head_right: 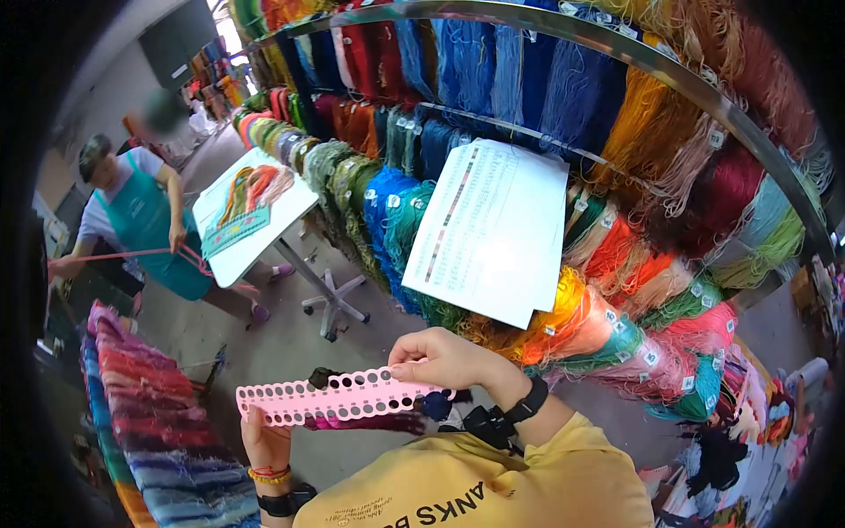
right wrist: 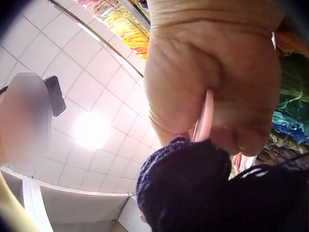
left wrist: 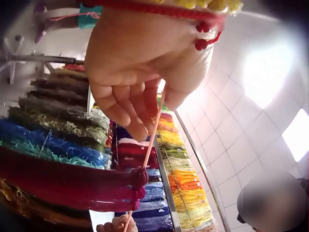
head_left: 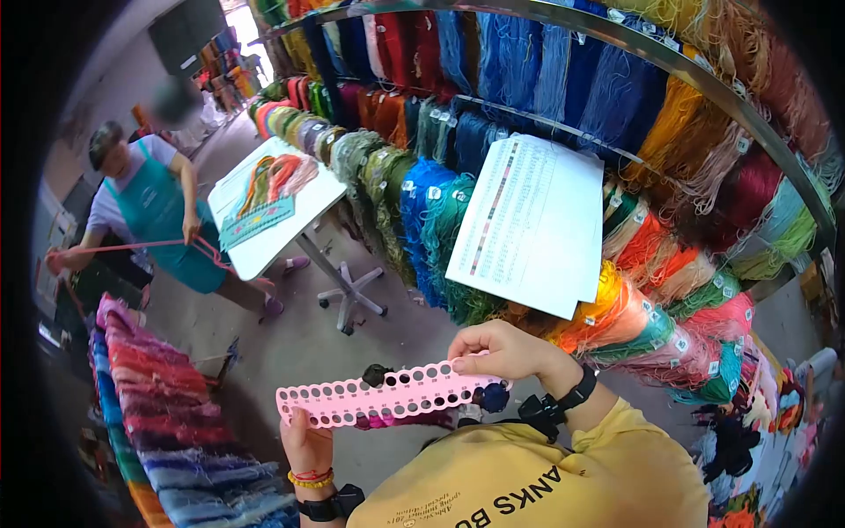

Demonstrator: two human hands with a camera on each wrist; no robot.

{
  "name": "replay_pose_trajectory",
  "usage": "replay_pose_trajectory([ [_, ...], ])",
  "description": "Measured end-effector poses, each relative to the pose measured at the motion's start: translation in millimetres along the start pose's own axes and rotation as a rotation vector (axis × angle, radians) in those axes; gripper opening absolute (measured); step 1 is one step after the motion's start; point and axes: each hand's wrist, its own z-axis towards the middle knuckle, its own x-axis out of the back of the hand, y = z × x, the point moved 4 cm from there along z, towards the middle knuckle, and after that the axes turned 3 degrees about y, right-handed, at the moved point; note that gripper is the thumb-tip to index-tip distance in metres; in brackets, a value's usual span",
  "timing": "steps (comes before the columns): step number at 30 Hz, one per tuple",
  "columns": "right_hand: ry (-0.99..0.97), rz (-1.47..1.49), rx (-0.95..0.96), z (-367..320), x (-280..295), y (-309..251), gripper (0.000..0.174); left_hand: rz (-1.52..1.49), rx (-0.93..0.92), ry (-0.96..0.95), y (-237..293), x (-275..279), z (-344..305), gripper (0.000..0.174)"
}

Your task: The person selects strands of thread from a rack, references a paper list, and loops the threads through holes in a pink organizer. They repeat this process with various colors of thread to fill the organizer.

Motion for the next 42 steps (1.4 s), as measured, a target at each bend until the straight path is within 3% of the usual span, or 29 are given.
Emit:
replay_pose_trajectory([
  [6, 0.248, -0.048, -0.001, 11.5, 34.0, -15.5, 0.021, -0.011, 0.14, -0.203, -15.2, -27.0, 96.8, 0.027],
  [8, 0.404, -0.009, -0.046, 3.2, 52.7, -18.8, 0.018, 0.011, 0.102, -0.235, -10.2, -43.5, 133.8, 0.027],
  [9, 0.542, -0.034, 0.031, -3.6, 64.4, -18.6, 0.017, 0.029, 0.09, -0.265, -6.8, -46.0, 153.0, 0.027],
  [11, 0.858, 0.0, -0.058, -28.4, 92.7, -20.6, 0.016, 0.045, 0.07, -0.341, 2.4, -57.3, 190.4, 0.028],
  [13, 1.202, -0.161, 0.033, -56.0, 119.8, -26.8, 0.015, 0.023, 0.084, -0.379, 9.1, -65.9, 228.3, 0.03],
  [15, 1.426, -0.183, 0.039, -83.2, 147.8, -9.5, 0.018, 0.004, 0.1, -0.449, 15.2, -73.2, 261.5, 0.03],
  [18, 1.584, -0.36, -0.11, -100.1, 171.9, 6.9, 0.021, -0.009, 0.16, -0.525, 19.4, -89.1, 296.8, 0.033],
  [22, 1.646, -0.36, -0.204, -96.4, 185.6, 27.2, 0.031, -0.035, 0.21, -0.54, 10.2, -105.3, 330.7, 0.036],
  [25, 1.647, -0.434, -0.39, -85.5, 188.8, 30.0, 0.039, -0.057, 0.281, -0.567, 7.8, -117.0, 348.5, 0.043],
  [28, 1.65, -0.433, -0.439, -79.2, 194.7, 34.6, 0.042, -0.057, 0.295, -0.581, -2.8, -117.2, 370.1, 0.038],
  [31, 1.681, -0.41, -0.443, -70.8, 196.1, 33.9, 0.038, -0.039, 0.346, -0.616, -6.6, -133.0, 365.5, 0.032],
  [34, 1.633, -0.179, -0.398, -55.9, 195.5, 27.3, 0.034, -0.012, 0.291, -0.527, -9.1, -146.7, 354.8, 0.027],
  [37, 1.6, -0.213, -0.383, -53.2, 195.5, 30.0, 0.026, -0.037, 0.345, -0.58, -17.5, -147.6, 356.0, 0.023],
  [42, 1.727, -0.159, -0.294, -81.5, 166.8, 12.9, 0.019, -0.034, 0.395, -0.686, -21.6, -170.7, 347.2, 0.026],
])
